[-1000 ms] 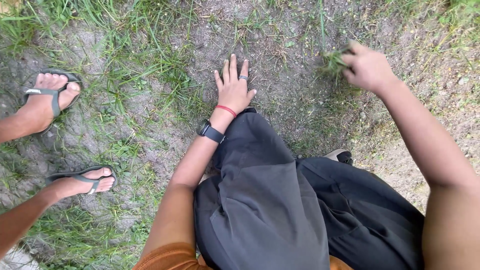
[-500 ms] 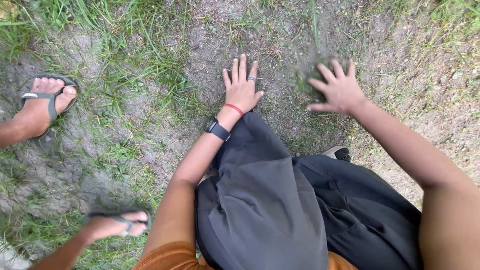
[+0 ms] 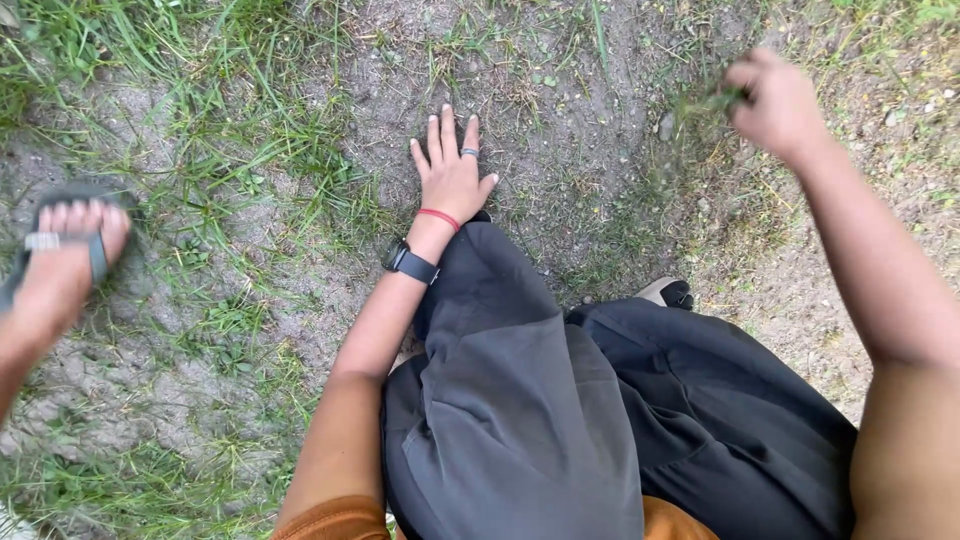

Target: Pulling small weeds and grass from a dirt patch by hand while kneeling outdoors.

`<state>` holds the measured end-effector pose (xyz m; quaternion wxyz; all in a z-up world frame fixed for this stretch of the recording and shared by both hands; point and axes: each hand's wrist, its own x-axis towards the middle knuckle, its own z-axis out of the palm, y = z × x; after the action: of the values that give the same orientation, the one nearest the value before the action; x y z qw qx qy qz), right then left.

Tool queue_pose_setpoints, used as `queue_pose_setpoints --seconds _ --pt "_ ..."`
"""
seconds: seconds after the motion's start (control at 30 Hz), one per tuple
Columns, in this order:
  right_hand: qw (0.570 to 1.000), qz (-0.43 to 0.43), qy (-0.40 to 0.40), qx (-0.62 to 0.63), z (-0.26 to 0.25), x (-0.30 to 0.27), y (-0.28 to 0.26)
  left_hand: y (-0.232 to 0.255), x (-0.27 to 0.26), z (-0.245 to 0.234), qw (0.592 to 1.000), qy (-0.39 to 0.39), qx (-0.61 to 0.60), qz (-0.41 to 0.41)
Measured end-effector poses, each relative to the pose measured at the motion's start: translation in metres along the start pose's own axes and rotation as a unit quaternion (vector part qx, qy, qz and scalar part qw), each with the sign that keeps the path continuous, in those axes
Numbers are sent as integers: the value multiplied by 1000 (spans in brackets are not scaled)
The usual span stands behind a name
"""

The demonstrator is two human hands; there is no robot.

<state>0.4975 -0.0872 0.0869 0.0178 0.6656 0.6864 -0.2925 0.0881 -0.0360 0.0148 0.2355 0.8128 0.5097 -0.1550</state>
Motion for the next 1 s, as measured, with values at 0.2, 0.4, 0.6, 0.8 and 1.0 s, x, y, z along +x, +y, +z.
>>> queue_pose_setpoints --seconds 0.2,0.4,0.6,0.8,1.0 --pt "940 114 -261 188 -47 41 -44 8 -2 -6 1000 -7 4 6" --pt "972 141 -186 -17 -15 52 -83 10 -5 -6 1000 -8 -1 14" --pt "991 47 -101 -71 56 11 -85 11 -1 -1 1000 -11 6 16" --pt "965 -92 -128 -211 122 -73 -81 15 -3 -2 999 -33 -26 16" --pt "955 -195 -119 -189 155 -79 -45 22 -10 -6 999 -27 -18 26"
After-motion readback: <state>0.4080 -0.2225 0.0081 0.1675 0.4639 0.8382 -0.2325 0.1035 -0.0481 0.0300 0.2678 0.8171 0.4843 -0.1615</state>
